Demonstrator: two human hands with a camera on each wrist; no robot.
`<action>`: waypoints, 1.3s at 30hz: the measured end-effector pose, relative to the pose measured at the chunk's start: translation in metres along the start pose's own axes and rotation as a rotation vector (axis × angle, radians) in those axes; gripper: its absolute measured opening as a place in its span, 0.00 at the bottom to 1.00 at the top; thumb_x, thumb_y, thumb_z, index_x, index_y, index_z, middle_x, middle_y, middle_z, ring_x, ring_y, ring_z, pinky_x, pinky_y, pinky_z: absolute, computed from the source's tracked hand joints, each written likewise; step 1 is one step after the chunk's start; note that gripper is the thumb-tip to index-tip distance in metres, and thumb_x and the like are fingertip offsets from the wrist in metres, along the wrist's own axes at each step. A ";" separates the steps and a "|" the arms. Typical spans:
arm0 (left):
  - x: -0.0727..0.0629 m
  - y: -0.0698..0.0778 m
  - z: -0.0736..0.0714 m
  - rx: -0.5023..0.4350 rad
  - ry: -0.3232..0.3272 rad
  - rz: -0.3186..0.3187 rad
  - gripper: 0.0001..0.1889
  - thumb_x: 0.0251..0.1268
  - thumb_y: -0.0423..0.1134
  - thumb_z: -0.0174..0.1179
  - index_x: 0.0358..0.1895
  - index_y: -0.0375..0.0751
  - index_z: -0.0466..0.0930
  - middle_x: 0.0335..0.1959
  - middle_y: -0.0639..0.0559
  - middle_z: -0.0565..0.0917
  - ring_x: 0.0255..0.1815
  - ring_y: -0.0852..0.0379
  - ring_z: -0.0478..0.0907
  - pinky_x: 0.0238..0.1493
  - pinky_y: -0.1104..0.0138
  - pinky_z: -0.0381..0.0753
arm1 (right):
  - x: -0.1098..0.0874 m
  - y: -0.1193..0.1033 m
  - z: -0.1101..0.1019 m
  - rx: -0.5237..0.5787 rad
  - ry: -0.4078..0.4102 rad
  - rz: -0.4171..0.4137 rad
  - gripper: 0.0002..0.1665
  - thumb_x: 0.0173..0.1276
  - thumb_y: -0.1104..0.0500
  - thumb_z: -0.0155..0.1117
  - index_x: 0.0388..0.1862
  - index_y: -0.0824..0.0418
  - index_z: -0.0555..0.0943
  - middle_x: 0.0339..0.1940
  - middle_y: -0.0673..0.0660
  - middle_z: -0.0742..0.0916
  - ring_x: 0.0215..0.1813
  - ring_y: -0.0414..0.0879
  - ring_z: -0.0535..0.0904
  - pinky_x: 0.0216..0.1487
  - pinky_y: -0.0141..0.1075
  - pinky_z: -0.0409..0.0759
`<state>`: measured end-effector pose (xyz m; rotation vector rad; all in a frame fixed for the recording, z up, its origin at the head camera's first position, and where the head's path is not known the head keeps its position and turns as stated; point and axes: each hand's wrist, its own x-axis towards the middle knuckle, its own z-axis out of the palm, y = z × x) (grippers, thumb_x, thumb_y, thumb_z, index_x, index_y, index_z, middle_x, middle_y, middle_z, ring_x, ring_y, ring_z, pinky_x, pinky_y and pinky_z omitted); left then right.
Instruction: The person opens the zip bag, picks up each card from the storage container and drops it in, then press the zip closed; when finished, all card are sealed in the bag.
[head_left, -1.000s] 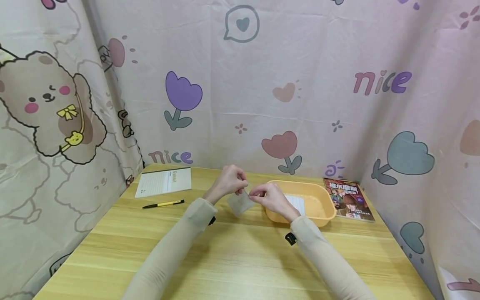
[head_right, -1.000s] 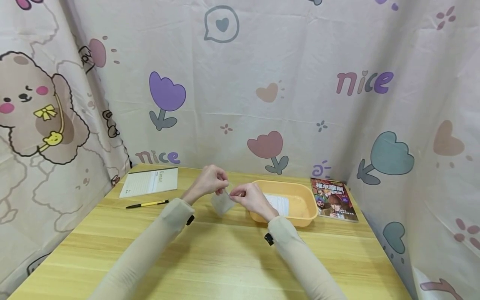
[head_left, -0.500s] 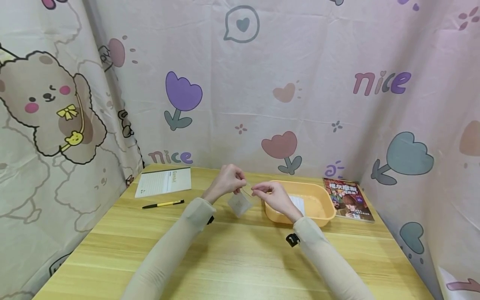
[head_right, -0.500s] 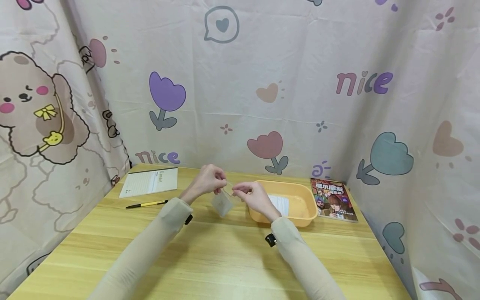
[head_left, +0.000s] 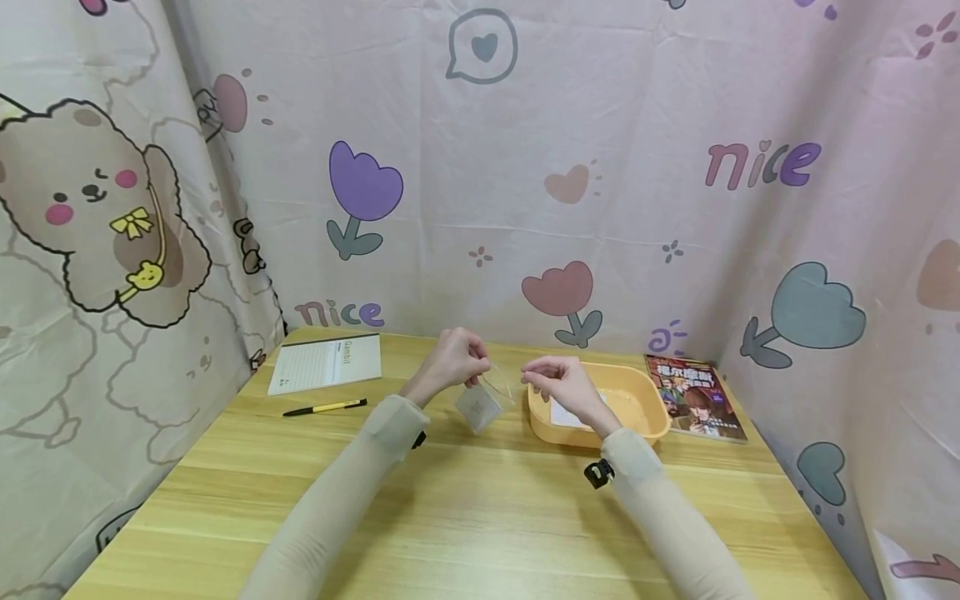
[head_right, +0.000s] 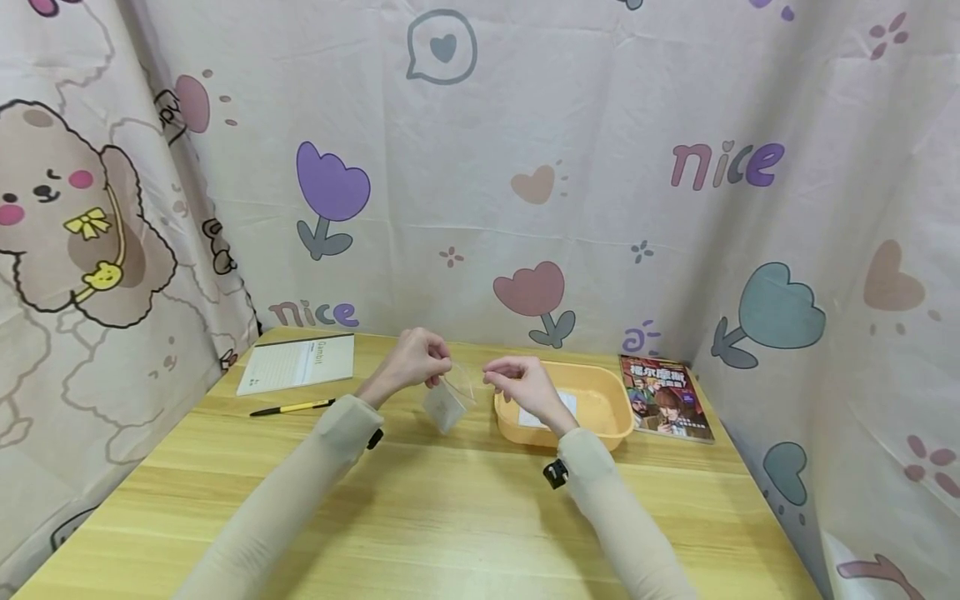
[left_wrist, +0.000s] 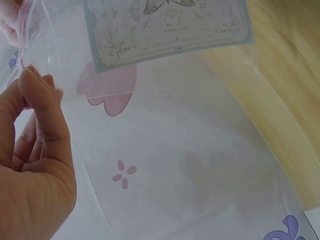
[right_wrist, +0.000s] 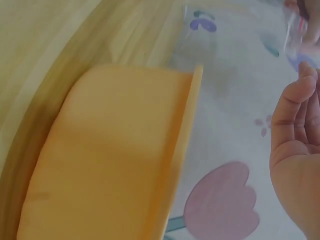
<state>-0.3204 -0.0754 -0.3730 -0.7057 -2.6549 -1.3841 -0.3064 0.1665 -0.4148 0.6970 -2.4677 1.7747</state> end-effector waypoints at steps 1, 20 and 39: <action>0.000 0.000 0.000 -0.001 0.001 -0.003 0.06 0.53 0.26 0.57 0.24 0.36 0.83 0.20 0.45 0.85 0.13 0.56 0.80 0.21 0.59 0.86 | 0.001 0.002 -0.004 0.012 0.004 0.001 0.13 0.67 0.60 0.66 0.46 0.67 0.84 0.39 0.71 0.87 0.27 0.47 0.80 0.25 0.36 0.80; -0.001 -0.001 -0.002 0.016 0.004 -0.004 0.06 0.55 0.27 0.58 0.25 0.37 0.84 0.20 0.48 0.84 0.14 0.56 0.80 0.19 0.63 0.85 | 0.001 0.054 -0.072 -0.119 -0.028 0.133 0.21 0.65 0.67 0.65 0.55 0.77 0.77 0.50 0.76 0.83 0.44 0.50 0.85 0.38 0.35 0.85; -0.001 -0.001 -0.002 0.007 0.006 -0.006 0.06 0.55 0.28 0.58 0.25 0.37 0.84 0.19 0.49 0.84 0.14 0.56 0.79 0.18 0.65 0.84 | 0.000 0.088 -0.086 -0.347 -0.193 0.277 0.31 0.52 0.72 0.70 0.59 0.72 0.76 0.56 0.70 0.82 0.57 0.63 0.77 0.65 0.56 0.73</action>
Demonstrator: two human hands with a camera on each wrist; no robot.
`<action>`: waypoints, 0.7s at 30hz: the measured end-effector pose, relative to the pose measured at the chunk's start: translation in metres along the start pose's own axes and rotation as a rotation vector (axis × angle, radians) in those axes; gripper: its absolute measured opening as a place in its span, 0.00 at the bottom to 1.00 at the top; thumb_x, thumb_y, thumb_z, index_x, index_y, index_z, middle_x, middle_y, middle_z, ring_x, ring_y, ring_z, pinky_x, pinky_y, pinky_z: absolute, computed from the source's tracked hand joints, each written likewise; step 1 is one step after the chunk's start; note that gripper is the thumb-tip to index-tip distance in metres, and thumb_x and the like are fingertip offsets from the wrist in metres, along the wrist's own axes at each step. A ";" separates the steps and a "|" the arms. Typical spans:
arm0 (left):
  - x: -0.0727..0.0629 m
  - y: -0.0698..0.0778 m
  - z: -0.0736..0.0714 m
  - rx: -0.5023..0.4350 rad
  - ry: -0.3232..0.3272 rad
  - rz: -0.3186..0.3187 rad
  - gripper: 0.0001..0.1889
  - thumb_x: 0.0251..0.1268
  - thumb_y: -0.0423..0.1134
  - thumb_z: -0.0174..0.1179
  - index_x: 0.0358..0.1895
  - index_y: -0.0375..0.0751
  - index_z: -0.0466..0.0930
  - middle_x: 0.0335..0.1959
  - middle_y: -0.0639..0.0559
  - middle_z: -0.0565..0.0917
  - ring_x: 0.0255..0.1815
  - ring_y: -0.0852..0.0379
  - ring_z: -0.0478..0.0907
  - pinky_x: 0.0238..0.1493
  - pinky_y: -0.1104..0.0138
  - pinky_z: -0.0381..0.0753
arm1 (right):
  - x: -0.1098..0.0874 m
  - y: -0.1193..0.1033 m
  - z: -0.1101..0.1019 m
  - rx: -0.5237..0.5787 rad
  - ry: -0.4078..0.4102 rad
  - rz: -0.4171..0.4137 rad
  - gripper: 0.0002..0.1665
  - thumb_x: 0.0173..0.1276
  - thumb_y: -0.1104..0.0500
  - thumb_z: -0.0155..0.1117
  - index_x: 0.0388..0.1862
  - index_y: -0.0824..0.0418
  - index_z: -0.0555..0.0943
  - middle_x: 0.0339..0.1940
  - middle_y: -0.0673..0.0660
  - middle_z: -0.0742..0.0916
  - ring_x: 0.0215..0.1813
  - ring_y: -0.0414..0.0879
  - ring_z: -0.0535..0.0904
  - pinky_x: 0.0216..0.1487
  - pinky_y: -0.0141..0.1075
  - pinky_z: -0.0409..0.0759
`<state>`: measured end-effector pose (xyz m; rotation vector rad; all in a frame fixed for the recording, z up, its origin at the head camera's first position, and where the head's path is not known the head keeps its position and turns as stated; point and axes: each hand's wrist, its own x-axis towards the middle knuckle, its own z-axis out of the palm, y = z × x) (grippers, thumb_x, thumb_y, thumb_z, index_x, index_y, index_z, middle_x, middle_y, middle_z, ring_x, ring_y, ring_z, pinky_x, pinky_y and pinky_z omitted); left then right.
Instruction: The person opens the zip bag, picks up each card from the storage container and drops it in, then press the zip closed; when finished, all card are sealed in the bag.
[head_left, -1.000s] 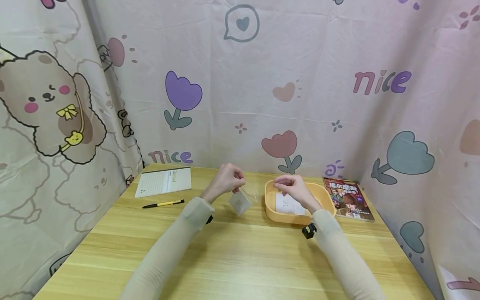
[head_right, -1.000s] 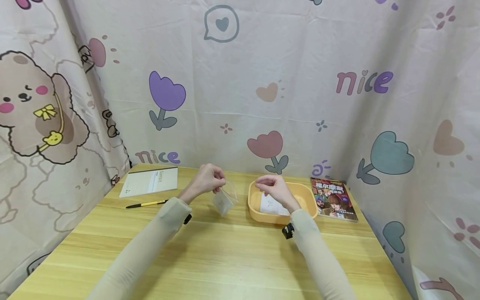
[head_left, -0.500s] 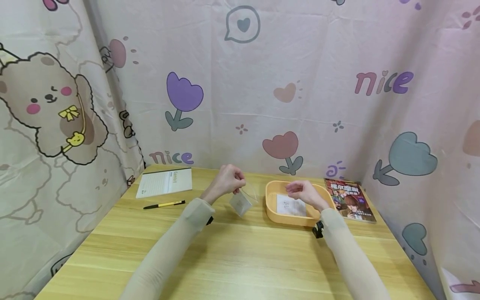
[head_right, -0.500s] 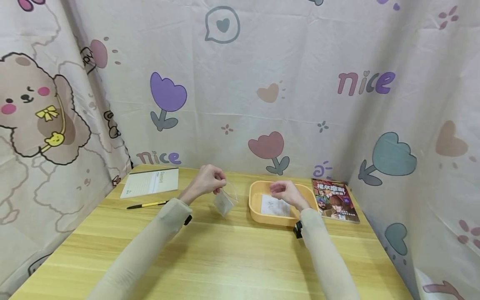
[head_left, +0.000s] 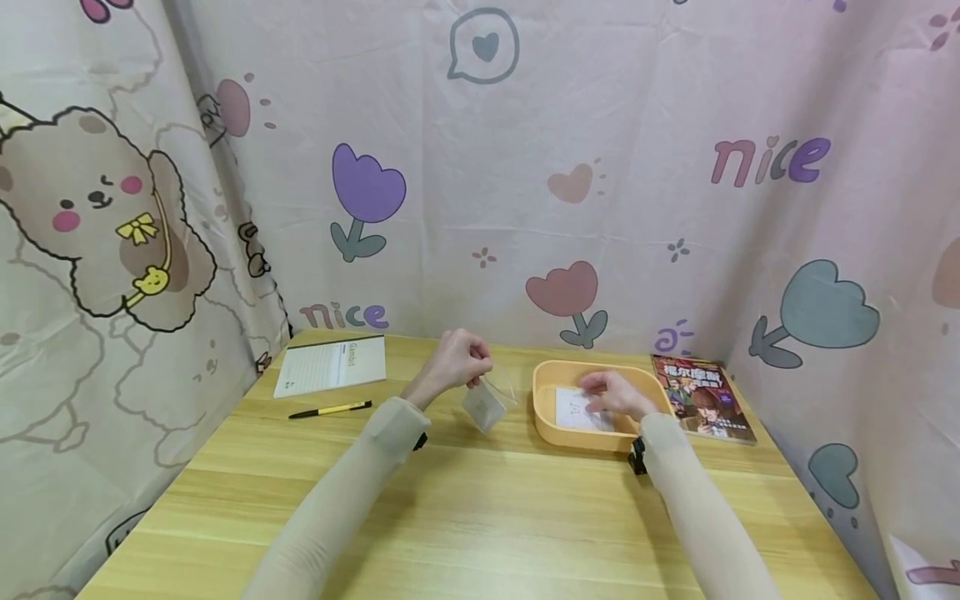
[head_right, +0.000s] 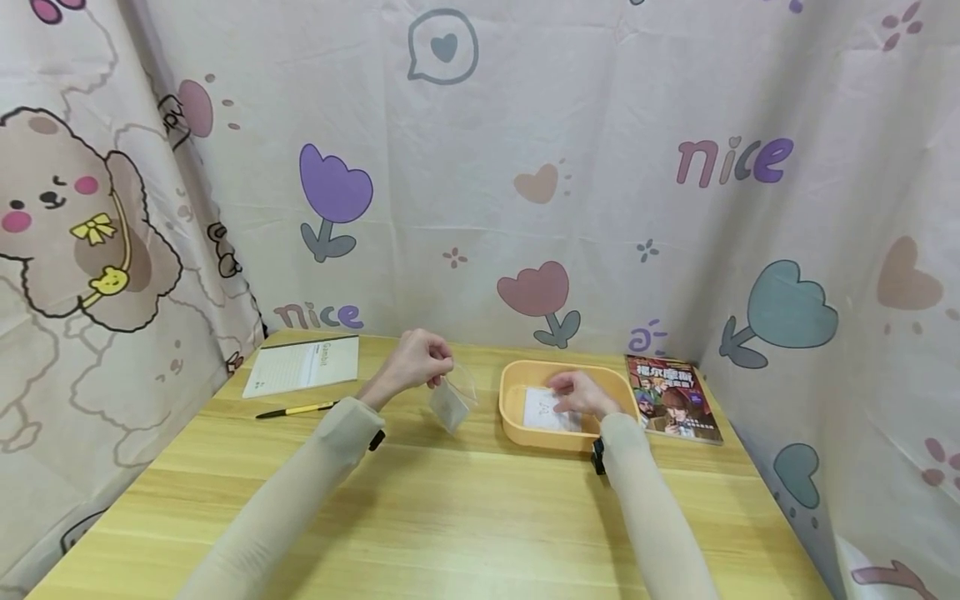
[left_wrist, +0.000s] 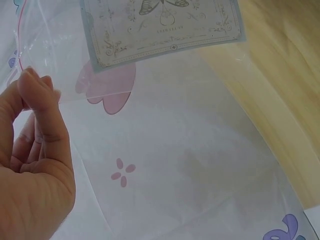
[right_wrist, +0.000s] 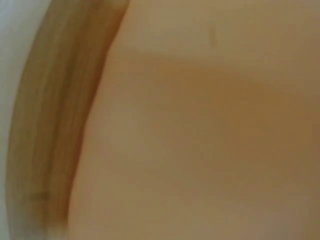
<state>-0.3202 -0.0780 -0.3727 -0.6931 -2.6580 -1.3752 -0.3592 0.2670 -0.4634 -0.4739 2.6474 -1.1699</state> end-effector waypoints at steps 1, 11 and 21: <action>0.000 0.000 0.000 -0.004 0.002 0.003 0.06 0.55 0.28 0.58 0.25 0.37 0.84 0.19 0.48 0.84 0.14 0.56 0.79 0.18 0.65 0.84 | 0.000 0.000 0.000 -0.003 -0.001 -0.004 0.32 0.52 0.73 0.70 0.59 0.72 0.76 0.56 0.70 0.82 0.58 0.63 0.77 0.66 0.57 0.72; 0.000 0.000 -0.001 0.005 0.005 -0.002 0.06 0.56 0.29 0.59 0.25 0.38 0.84 0.19 0.49 0.83 0.14 0.56 0.79 0.18 0.65 0.84 | 0.001 0.000 0.006 -0.046 0.036 -0.017 0.31 0.48 0.74 0.71 0.56 0.70 0.79 0.62 0.68 0.79 0.64 0.65 0.72 0.72 0.62 0.61; -0.001 -0.002 0.000 -0.003 0.004 -0.006 0.06 0.55 0.28 0.59 0.25 0.37 0.84 0.18 0.49 0.84 0.13 0.56 0.80 0.18 0.65 0.84 | 0.002 0.001 0.009 -0.050 0.030 0.007 0.32 0.47 0.75 0.71 0.55 0.67 0.81 0.62 0.66 0.80 0.65 0.64 0.73 0.72 0.59 0.63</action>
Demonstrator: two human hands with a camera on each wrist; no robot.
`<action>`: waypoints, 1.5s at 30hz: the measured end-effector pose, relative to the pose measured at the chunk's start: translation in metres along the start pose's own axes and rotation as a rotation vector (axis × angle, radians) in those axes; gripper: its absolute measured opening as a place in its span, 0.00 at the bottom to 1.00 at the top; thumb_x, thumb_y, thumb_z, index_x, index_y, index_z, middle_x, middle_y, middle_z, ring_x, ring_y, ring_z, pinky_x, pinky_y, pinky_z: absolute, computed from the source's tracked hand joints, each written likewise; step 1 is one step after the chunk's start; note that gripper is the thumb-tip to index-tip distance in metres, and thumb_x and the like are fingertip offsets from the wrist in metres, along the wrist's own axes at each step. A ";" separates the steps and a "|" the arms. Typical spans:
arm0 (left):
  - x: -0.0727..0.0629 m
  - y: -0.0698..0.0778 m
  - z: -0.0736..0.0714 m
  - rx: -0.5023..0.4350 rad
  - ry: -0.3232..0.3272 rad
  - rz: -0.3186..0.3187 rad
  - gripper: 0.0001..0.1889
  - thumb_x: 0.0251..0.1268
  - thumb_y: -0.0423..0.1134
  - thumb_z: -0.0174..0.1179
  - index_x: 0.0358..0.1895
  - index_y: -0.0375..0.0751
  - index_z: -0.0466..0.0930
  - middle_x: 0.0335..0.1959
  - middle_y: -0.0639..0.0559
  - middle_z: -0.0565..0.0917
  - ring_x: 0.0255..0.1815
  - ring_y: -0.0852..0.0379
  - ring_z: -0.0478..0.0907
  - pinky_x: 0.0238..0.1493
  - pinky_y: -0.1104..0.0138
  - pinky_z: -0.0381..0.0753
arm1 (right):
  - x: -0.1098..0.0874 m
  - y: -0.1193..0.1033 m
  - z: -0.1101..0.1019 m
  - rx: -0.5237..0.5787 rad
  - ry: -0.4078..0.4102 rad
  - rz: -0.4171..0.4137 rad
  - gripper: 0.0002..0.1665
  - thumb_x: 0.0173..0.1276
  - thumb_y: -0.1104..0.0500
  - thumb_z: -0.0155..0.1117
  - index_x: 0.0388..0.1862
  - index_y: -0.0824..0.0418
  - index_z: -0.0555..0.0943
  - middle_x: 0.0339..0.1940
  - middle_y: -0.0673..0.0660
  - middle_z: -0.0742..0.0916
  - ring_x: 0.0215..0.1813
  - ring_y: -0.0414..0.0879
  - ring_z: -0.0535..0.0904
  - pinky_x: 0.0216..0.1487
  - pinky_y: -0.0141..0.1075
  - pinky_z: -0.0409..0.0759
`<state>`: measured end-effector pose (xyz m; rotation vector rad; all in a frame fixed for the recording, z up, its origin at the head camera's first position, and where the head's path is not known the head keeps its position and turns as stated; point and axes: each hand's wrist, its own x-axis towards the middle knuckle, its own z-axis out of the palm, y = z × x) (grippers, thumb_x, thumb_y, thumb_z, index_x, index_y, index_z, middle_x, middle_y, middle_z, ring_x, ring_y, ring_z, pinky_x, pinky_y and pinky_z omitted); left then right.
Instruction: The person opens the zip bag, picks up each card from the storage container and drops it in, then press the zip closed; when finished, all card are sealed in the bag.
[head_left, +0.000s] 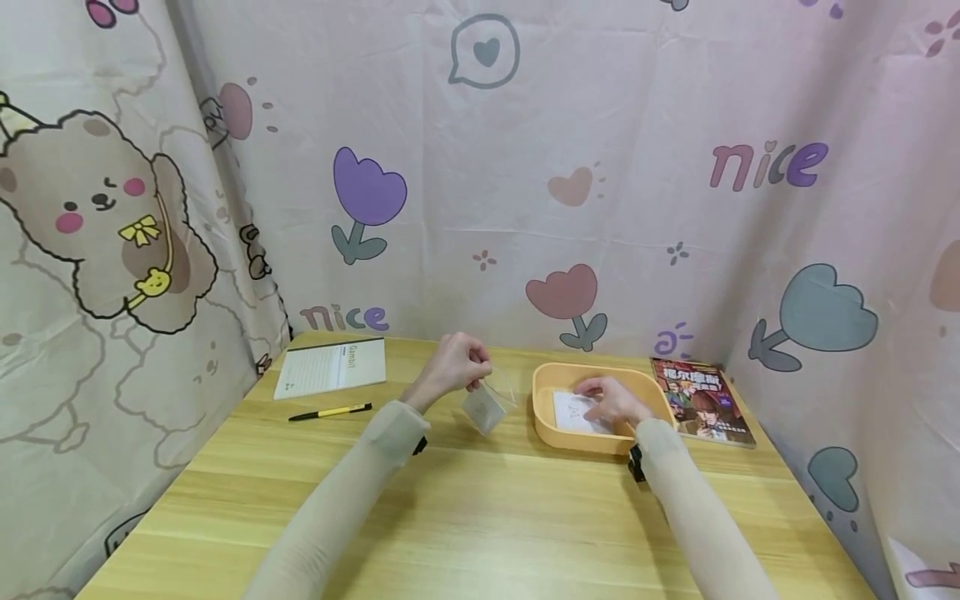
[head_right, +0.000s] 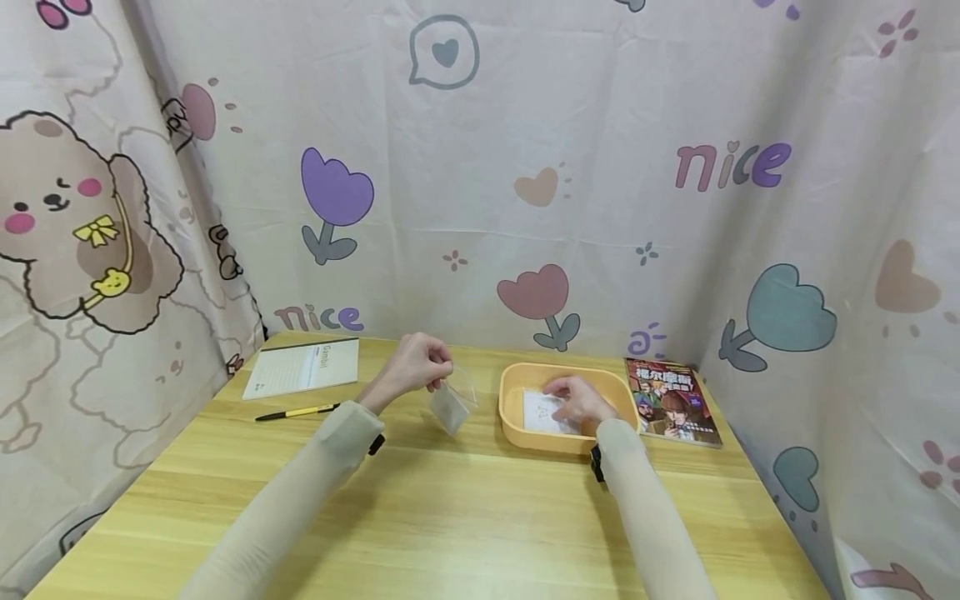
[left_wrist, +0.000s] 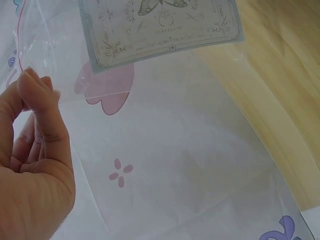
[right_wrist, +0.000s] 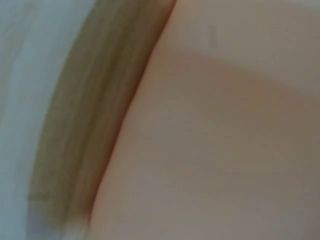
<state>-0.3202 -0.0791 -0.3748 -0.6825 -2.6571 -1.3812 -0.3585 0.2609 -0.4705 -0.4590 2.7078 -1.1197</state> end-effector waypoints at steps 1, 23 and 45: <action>0.000 0.000 0.000 0.000 0.001 0.002 0.06 0.55 0.28 0.59 0.25 0.37 0.84 0.18 0.49 0.84 0.13 0.56 0.80 0.18 0.65 0.84 | 0.000 0.000 0.000 -0.003 -0.006 -0.001 0.32 0.46 0.76 0.71 0.55 0.66 0.81 0.62 0.66 0.80 0.65 0.64 0.72 0.72 0.59 0.63; 0.001 -0.004 0.000 -0.006 0.010 0.018 0.06 0.55 0.29 0.59 0.25 0.38 0.83 0.17 0.49 0.83 0.13 0.57 0.79 0.19 0.59 0.85 | 0.000 -0.002 -0.003 -0.087 -0.056 -0.080 0.35 0.46 0.76 0.68 0.59 0.67 0.79 0.62 0.68 0.79 0.57 0.61 0.75 0.65 0.58 0.70; 0.002 -0.005 0.000 0.024 -0.001 0.022 0.06 0.55 0.28 0.59 0.25 0.39 0.84 0.18 0.51 0.83 0.14 0.57 0.80 0.17 0.66 0.83 | -0.010 0.000 -0.009 -0.008 0.085 -0.070 0.26 0.60 0.73 0.63 0.59 0.66 0.79 0.54 0.66 0.83 0.52 0.55 0.77 0.55 0.43 0.77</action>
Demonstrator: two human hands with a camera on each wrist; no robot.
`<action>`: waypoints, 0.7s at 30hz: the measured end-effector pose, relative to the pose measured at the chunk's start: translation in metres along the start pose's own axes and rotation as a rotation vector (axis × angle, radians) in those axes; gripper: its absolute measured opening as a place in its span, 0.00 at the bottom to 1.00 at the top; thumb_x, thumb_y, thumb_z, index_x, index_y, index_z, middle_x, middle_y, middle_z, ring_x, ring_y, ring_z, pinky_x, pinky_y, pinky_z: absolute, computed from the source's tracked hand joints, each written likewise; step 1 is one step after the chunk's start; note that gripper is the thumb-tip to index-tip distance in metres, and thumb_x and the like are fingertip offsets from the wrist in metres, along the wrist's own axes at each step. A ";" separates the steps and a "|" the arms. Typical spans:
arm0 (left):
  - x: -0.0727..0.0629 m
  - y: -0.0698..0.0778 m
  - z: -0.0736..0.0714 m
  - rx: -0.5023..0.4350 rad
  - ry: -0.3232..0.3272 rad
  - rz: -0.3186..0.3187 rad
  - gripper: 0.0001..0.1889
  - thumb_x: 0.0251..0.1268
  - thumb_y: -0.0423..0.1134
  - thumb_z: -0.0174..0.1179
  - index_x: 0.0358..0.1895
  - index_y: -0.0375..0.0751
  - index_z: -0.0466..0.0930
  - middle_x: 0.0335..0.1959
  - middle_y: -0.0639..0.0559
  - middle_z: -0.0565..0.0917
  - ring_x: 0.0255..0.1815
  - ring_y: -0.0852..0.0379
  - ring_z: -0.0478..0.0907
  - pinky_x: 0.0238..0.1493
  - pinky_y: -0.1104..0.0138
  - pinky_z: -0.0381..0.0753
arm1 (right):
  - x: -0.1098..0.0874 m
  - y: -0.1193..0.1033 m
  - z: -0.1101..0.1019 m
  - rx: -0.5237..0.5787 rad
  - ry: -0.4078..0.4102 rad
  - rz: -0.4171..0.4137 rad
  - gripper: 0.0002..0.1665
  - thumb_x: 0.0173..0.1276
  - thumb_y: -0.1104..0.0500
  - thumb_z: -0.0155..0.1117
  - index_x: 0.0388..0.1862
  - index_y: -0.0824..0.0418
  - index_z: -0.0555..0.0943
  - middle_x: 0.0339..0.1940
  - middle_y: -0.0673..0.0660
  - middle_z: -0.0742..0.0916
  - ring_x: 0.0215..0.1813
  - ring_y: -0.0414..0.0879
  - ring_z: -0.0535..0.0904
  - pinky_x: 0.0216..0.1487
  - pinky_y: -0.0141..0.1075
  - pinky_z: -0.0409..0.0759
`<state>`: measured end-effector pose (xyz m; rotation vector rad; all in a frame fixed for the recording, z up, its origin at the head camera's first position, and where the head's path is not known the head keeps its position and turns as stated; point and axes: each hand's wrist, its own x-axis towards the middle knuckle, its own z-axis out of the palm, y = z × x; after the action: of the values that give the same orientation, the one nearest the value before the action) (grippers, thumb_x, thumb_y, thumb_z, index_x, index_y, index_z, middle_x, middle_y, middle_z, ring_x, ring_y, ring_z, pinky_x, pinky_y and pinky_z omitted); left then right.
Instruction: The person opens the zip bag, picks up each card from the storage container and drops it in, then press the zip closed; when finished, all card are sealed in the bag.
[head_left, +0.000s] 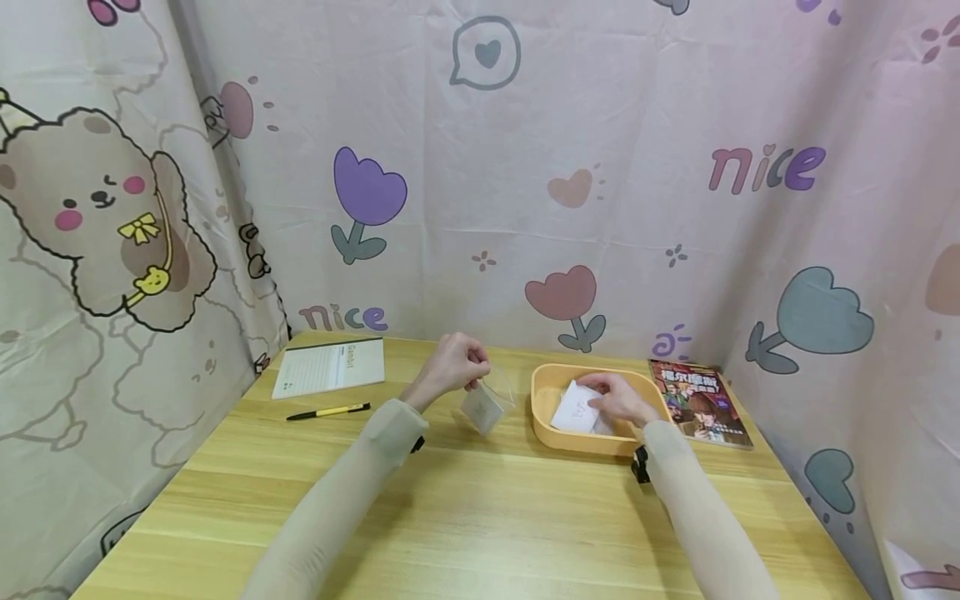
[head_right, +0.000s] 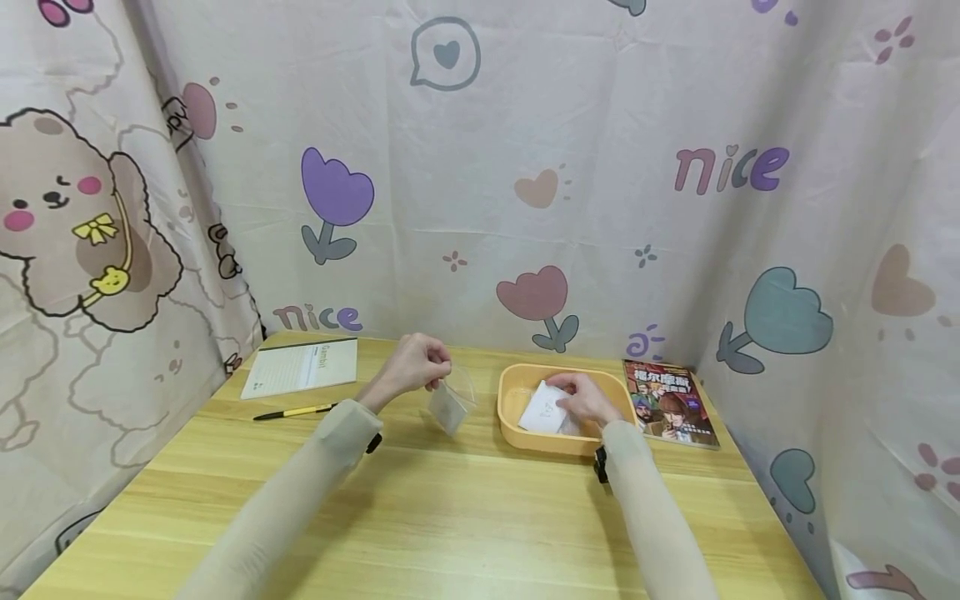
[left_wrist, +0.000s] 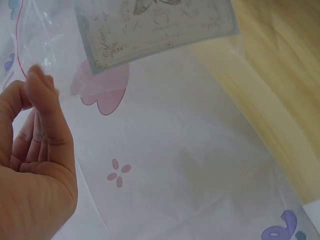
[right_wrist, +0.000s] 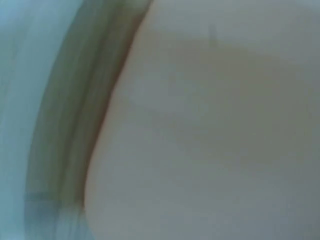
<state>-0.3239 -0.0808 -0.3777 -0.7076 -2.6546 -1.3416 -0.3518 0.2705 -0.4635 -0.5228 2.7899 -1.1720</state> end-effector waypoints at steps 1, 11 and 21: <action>0.000 -0.001 0.000 0.007 -0.002 0.006 0.06 0.55 0.28 0.58 0.24 0.39 0.84 0.18 0.51 0.83 0.14 0.57 0.80 0.17 0.67 0.83 | -0.001 -0.001 -0.001 0.000 0.008 0.009 0.24 0.62 0.72 0.62 0.59 0.65 0.79 0.54 0.65 0.83 0.52 0.54 0.77 0.54 0.42 0.76; 0.003 -0.002 -0.005 -0.017 -0.047 -0.006 0.06 0.55 0.28 0.58 0.25 0.37 0.83 0.19 0.49 0.84 0.15 0.56 0.81 0.20 0.64 0.85 | -0.013 -0.008 -0.012 0.100 0.066 0.033 0.22 0.69 0.65 0.61 0.62 0.66 0.77 0.57 0.67 0.83 0.55 0.57 0.78 0.55 0.40 0.79; 0.001 -0.001 -0.009 -0.050 -0.052 -0.041 0.05 0.54 0.27 0.59 0.25 0.37 0.83 0.20 0.47 0.84 0.15 0.55 0.81 0.22 0.62 0.86 | -0.013 -0.026 -0.016 0.239 0.226 0.022 0.23 0.70 0.63 0.61 0.63 0.64 0.76 0.50 0.65 0.84 0.42 0.39 0.79 0.42 0.30 0.80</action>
<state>-0.3270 -0.0878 -0.3730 -0.7064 -2.6983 -1.4243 -0.3350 0.2689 -0.4346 -0.3573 2.7654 -1.6252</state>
